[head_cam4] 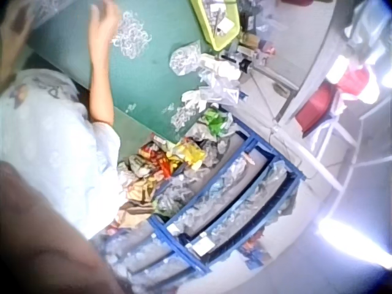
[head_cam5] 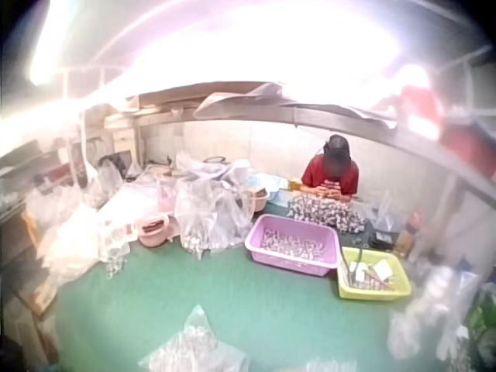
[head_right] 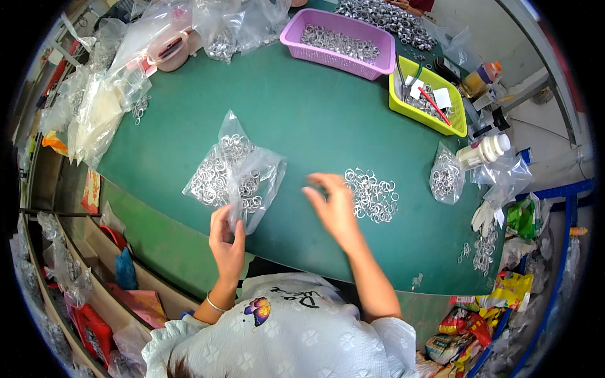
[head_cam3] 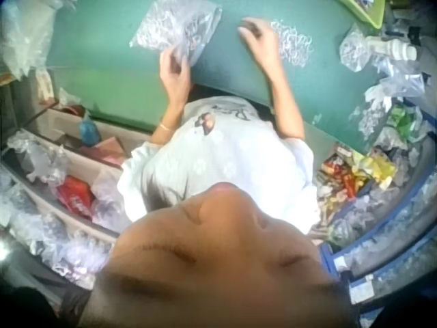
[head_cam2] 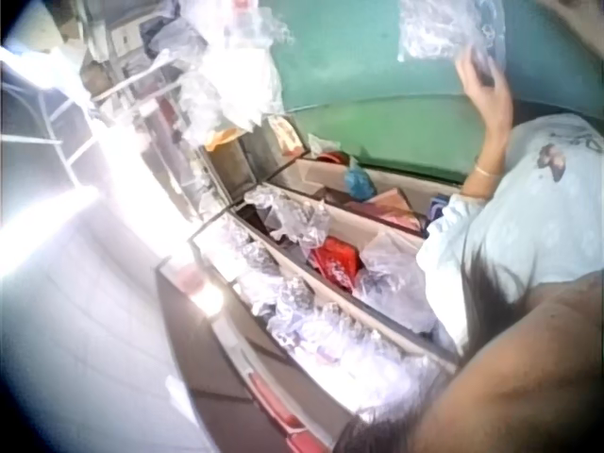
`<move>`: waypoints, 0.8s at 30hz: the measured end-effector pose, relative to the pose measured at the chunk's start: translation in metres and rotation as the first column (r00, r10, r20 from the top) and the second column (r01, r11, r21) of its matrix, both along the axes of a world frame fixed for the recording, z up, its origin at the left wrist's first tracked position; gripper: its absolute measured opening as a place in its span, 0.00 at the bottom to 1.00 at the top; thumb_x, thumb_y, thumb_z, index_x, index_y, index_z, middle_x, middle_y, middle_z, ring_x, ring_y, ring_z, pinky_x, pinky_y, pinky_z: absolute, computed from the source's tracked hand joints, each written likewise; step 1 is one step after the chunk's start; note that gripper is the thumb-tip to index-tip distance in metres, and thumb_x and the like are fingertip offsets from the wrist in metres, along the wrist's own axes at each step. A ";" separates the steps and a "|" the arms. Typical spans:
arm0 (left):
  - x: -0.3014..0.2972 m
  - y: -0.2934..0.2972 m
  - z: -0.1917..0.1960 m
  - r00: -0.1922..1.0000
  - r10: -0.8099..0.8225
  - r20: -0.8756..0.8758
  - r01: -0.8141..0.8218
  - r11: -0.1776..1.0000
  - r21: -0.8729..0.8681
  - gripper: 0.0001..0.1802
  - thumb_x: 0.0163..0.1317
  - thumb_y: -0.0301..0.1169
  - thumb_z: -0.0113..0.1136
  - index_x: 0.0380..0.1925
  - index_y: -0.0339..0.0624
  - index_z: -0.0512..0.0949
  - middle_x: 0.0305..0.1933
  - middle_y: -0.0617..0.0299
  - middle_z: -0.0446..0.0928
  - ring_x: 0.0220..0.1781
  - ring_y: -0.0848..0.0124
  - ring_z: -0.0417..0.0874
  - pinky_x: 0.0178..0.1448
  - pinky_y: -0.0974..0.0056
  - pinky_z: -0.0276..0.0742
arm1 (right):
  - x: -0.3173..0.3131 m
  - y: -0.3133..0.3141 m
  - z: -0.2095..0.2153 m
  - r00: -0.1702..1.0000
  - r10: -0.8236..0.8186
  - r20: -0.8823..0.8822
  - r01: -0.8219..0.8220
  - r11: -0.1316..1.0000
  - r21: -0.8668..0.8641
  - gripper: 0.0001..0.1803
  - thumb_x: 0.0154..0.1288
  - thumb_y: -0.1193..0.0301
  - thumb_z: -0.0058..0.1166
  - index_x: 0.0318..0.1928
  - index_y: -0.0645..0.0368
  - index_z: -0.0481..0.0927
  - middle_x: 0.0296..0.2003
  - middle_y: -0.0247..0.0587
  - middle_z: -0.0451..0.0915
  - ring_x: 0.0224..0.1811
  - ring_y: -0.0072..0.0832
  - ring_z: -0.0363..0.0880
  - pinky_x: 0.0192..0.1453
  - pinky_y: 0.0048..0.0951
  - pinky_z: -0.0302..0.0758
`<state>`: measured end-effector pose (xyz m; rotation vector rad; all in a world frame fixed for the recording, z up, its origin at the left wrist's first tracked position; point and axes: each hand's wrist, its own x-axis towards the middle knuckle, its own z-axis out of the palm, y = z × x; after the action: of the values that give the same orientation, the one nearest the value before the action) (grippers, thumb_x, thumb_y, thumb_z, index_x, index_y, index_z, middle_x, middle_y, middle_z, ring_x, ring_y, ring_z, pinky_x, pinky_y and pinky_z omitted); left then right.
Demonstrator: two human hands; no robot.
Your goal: The person removes metal rings from a plastic bag, spreads them on a workbench by hand, and then places them back into the bag.
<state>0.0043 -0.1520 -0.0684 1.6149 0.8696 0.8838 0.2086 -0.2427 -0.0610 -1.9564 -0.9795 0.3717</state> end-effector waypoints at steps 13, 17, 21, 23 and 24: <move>0.001 0.000 -0.003 1.000 -0.008 0.011 0.008 1.000 0.007 0.18 0.60 0.15 0.50 0.52 0.29 0.67 0.53 0.58 0.64 0.52 0.72 0.71 0.55 0.70 0.68 | 0.028 -0.053 -0.018 0.923 -0.194 0.333 0.208 0.978 -0.007 0.08 0.52 0.82 0.57 0.35 0.62 0.78 0.31 0.41 0.77 0.35 0.34 0.74 0.45 0.32 0.68; 0.002 0.000 -0.004 1.000 -0.012 -0.001 0.012 1.000 0.017 0.18 0.60 0.15 0.50 0.52 0.30 0.67 0.53 0.59 0.64 0.52 0.72 0.71 0.55 0.71 0.68 | 0.035 -0.059 -0.016 0.927 -0.365 -0.087 0.375 0.913 0.161 0.11 0.55 0.83 0.55 0.40 0.64 0.79 0.31 0.35 0.78 0.35 0.22 0.75 0.43 0.24 0.72; 0.002 0.000 -0.005 1.000 -0.011 0.021 0.011 1.000 0.008 0.18 0.60 0.15 0.49 0.52 0.29 0.67 0.52 0.59 0.64 0.52 0.72 0.71 0.54 0.71 0.68 | 0.040 -0.062 -0.019 0.848 -0.340 -0.407 0.422 0.898 0.128 0.11 0.59 0.82 0.54 0.44 0.66 0.79 0.33 0.33 0.79 0.34 0.17 0.74 0.41 0.18 0.71; 0.003 0.000 -0.004 1.000 -0.013 0.029 0.013 1.000 0.001 0.18 0.60 0.15 0.49 0.52 0.29 0.67 0.52 0.59 0.64 0.52 0.72 0.71 0.54 0.71 0.68 | 0.038 -0.064 -0.015 0.806 -0.324 -0.496 0.429 0.897 0.110 0.12 0.60 0.81 0.55 0.45 0.66 0.78 0.32 0.33 0.78 0.34 0.16 0.74 0.41 0.17 0.71; 0.003 0.000 -0.004 0.999 -0.013 0.032 0.013 1.000 -0.003 0.18 0.60 0.15 0.49 0.52 0.29 0.67 0.52 0.59 0.64 0.52 0.72 0.71 0.54 0.71 0.68 | 0.036 -0.064 -0.012 0.781 -0.315 -0.539 0.431 0.897 0.101 0.12 0.60 0.81 0.55 0.46 0.66 0.78 0.32 0.33 0.78 0.34 0.15 0.73 0.41 0.16 0.71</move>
<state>0.0068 -0.1521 -0.0726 1.5983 0.8372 0.8967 0.2445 -0.3066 -0.0732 -1.6666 -0.2566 0.4963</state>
